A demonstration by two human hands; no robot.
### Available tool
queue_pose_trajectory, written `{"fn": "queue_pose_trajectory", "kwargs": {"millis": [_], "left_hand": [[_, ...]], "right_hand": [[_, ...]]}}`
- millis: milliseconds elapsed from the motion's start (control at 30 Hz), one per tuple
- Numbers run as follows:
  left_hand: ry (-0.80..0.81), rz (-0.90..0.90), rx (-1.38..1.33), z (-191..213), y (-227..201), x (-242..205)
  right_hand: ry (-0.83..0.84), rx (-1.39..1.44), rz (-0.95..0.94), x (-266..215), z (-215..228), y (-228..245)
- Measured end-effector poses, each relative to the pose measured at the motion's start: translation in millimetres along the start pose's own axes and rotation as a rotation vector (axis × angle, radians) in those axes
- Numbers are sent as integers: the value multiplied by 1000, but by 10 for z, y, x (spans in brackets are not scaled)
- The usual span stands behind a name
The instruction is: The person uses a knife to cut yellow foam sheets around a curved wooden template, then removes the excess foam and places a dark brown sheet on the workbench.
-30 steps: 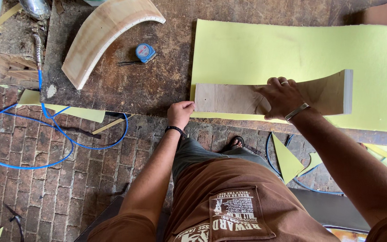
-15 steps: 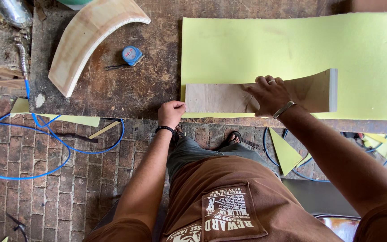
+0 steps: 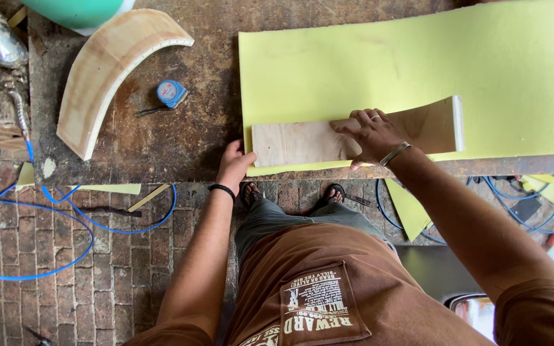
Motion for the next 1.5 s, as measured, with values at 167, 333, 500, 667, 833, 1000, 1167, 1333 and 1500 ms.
{"fn": "queue_pose_trajectory", "kwargs": {"millis": [167, 333, 500, 667, 833, 1000, 1167, 1333, 1500], "left_hand": [[84, 62, -19, -245, -189, -117], [-78, -78, 297, -327, -730, -355], [-195, -158, 452, -457, -1085, -660], [-298, -248, 582, -630, -1358, -929], [-332, -246, 639, -766, -1594, -1093], [-344, -242, 757, -959, -1955, -1172], [-323, -168, 845, -1281, -2164, -1379], [-178, -257, 589, -1793, -2430, -1592], [88, -663, 496, -2595, -2892, -1957]], "right_hand": [[112, 109, -52, -65, -117, -27], [-232, 365, -222, -522, -39, -402], [-708, 415, -252, -1292, 5, -882], [-769, 385, -175, -1370, -172, -1029], [-686, 435, -254, -1207, -425, -1138], [-580, 438, -325, -1116, -678, -1180], [-509, 488, -293, -958, -867, -1293], [-577, 589, -232, -1027, -876, -1358], [-492, 959, -253, -1129, -945, -1491]]}}
Point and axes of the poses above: each hand's wrist, its own x-axis towards the middle knuckle, its own z-axis out of the back of the hand, y = z × x, the point moved 10 cm from there along x, towards the middle knuckle, and after that the axes turned 3 degrees about y, right-handed, at the moved point
